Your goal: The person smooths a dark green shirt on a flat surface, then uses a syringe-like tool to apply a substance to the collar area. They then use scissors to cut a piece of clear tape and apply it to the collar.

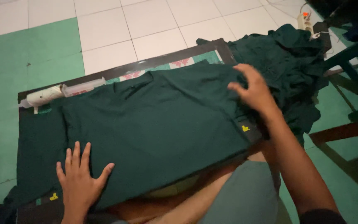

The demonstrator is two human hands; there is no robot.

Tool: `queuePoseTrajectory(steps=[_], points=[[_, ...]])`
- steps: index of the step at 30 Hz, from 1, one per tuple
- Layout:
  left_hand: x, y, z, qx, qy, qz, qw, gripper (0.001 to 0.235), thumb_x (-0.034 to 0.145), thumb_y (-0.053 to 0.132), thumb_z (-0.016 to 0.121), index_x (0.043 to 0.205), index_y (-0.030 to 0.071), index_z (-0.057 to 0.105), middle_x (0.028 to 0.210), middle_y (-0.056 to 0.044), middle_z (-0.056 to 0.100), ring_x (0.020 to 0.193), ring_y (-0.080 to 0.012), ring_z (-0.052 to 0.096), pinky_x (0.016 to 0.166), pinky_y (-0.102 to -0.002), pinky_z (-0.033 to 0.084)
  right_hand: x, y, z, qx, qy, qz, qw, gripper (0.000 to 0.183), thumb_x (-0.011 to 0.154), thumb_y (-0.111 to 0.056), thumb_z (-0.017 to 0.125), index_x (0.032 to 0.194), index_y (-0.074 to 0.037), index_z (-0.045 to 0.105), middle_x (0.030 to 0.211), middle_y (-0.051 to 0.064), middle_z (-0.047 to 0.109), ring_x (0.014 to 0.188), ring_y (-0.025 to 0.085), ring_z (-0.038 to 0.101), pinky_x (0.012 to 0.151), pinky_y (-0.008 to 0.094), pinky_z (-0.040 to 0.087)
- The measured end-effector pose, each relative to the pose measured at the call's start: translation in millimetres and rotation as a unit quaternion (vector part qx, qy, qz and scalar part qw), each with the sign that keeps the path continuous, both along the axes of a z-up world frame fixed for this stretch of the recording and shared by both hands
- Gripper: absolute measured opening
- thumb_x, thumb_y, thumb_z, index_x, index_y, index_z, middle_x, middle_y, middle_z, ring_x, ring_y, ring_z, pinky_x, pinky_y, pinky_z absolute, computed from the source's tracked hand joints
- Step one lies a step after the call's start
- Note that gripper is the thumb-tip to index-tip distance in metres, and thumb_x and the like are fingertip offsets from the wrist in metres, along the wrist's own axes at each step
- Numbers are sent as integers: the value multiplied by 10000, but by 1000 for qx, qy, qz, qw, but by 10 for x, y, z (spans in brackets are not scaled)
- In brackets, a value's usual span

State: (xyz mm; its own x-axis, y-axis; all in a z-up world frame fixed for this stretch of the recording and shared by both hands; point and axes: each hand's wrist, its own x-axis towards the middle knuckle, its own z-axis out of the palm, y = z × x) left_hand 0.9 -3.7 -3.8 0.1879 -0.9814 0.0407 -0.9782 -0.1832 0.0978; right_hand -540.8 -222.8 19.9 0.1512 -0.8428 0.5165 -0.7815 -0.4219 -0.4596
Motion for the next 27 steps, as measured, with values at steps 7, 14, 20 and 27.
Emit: queuePoseTrajectory(steps=[7, 14, 20, 27], points=[[-34, 5, 55, -48, -32, -8, 998, 1012, 778, 806, 500, 1601, 225, 402, 1685, -151, 337, 1523, -400, 323, 1100, -730, 273, -142, 207, -167, 291, 234, 26, 927, 1056, 827, -696, 570, 1667, -239, 121, 1748, 78, 33, 1590, 371, 39, 1219, 575, 167], [-24, 49, 72, -78, -24, 2, 997, 1031, 777, 849, 493, 1607, 245, 394, 1691, -137, 304, 1527, -362, 302, 1118, -697, 251, -549, -84, -131, 434, 192, 12, 880, 1420, 604, -446, 902, 1675, -308, -20, 1707, 117, 193, 1525, 383, 227, 1238, 457, 224], [-16, 40, 199, -19, 19, 17, 999, 1041, 800, 865, 497, 1612, 241, 309, 1693, -143, 220, 1545, -347, 197, 1157, -674, 153, -148, -163, 425, 384, 381, -200, 817, 1262, 646, -580, 893, 1634, -407, 126, 1765, 84, -88, 1614, 338, -122, 1232, 644, 13], [-22, 107, 295, -37, 43, 10, 998, 1058, 785, 855, 558, 1580, 174, 408, 1650, -235, 329, 1539, -414, 295, 1148, -736, 212, 1422, -248, 228, 156, 270, 81, 947, 728, 1034, -542, 517, 1632, -163, 347, 1642, 184, 389, 1511, 426, 341, 1090, 837, 202]])
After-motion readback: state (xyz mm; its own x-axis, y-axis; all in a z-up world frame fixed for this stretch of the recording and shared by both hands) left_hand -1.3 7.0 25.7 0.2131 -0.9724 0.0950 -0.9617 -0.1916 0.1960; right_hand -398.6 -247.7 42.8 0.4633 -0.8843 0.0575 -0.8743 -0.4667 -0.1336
